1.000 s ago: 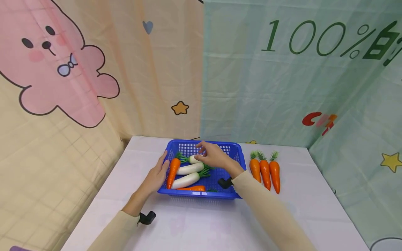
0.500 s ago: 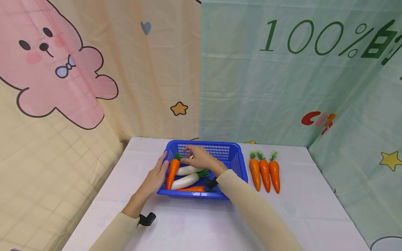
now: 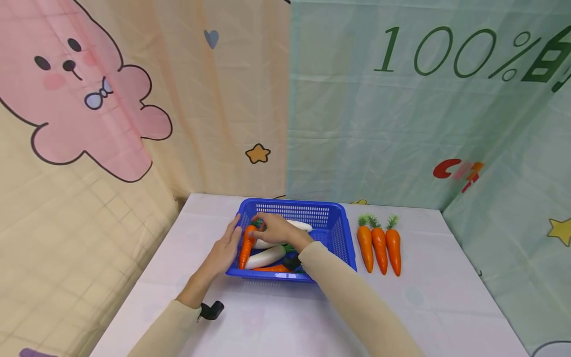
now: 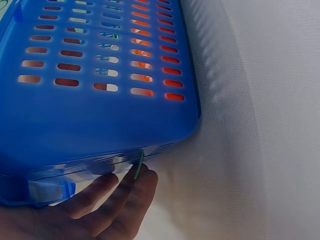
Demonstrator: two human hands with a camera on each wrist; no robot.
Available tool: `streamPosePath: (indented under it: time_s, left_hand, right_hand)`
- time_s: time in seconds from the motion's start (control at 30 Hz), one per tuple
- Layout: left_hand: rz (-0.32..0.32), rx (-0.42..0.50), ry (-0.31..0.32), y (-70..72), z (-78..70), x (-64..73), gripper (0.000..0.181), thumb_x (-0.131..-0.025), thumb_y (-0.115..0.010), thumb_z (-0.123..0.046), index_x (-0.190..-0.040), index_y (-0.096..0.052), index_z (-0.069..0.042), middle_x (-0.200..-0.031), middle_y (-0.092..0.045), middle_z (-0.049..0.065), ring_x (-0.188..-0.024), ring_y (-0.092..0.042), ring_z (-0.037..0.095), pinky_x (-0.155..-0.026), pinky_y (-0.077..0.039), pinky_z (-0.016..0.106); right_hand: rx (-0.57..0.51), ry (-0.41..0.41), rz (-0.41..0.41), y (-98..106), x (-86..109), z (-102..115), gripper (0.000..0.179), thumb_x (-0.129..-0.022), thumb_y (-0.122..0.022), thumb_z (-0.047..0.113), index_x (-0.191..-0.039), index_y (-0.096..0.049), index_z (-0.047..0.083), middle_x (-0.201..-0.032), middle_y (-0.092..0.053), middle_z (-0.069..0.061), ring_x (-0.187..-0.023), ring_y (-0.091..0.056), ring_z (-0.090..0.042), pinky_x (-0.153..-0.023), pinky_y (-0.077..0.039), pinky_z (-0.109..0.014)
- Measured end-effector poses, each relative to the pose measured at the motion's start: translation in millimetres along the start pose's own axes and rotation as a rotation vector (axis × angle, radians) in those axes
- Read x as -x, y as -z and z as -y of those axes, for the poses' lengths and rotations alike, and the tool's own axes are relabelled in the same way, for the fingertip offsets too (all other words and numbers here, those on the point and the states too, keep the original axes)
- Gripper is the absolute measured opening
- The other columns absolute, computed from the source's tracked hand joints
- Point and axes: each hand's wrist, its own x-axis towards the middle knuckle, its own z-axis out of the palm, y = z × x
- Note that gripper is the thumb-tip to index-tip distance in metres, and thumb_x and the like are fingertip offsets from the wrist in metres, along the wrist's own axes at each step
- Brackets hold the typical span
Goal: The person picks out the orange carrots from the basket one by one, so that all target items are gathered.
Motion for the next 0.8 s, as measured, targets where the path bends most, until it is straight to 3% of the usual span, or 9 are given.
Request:
streamPosePath:
  time_s: [0.13, 0.23, 0.4, 0.57, 0.8]
  left_hand:
    - [0.010, -0.011, 0.011, -0.3, -2.4, 0.5, 0.069, -0.128, -0.022, -0.055, -0.190, -0.016, -0.025, -0.190, -0.033, 0.026, -0.167, -0.042, 0.064, -0.136, -0.031, 0.085]
    - [0.014, -0.009, 0.024, 0.1, -4.0, 1.8, 0.069, -0.128, -0.021, -0.055, -0.190, -0.016, -0.026, -0.190, -0.032, 0.026, -0.167, -0.042, 0.064, -0.135, -0.031, 0.085]
    - [0.005, -0.007, 0.022, 1.0, -5.8, 2.7, 0.068, -0.128, -0.023, -0.055, -0.189, -0.018, -0.025, -0.188, -0.036, 0.027, -0.166, -0.044, 0.065, -0.135, -0.032, 0.086]
    - [0.002, -0.010, 0.016, 0.0, -4.2, 2.5, 0.067, -0.128, -0.024, -0.052, -0.189, -0.019, -0.025, -0.188, -0.036, 0.027, -0.165, -0.045, 0.065, -0.134, -0.032, 0.087]
    - [0.005, -0.026, 0.017, -0.5, -3.0, 1.4, 0.070, -0.127, -0.021, -0.057, -0.189, -0.017, -0.025, -0.188, -0.035, 0.027, -0.165, -0.045, 0.065, -0.134, -0.033, 0.087]
  right_hand:
    - [0.033, 0.013, 0.002, -2.2, -1.4, 0.2, 0.053, -0.113, -0.078, 0.042, -0.155, -0.070, 0.011, -0.119, -0.083, -0.012, -0.097, -0.071, -0.018, -0.084, -0.061, -0.027]
    - [0.049, 0.008, 0.010, -4.2, -1.2, 0.6, 0.053, -0.112, -0.079, 0.043, -0.155, -0.071, 0.013, -0.121, -0.083, -0.011, -0.098, -0.072, -0.018, -0.084, -0.062, -0.027]
    - [0.056, -0.006, 0.034, -6.5, -0.2, 1.9, 0.056, -0.111, -0.078, 0.049, -0.158, -0.070, 0.018, -0.146, -0.081, -0.010, -0.120, -0.078, -0.027, -0.107, -0.068, -0.042]
    - [0.054, -0.011, 0.061, -9.7, -0.4, 3.0, 0.063, -0.112, -0.076, 0.052, -0.164, -0.067, 0.019, -0.166, -0.071, -0.009, -0.144, -0.072, -0.033, -0.128, -0.059, -0.053]
    - [0.053, -0.017, 0.061, -9.5, -0.7, 5.0, 0.060, -0.113, -0.076, 0.048, -0.163, -0.067, 0.017, -0.166, -0.070, -0.010, -0.149, -0.069, -0.034, -0.132, -0.055, -0.054]
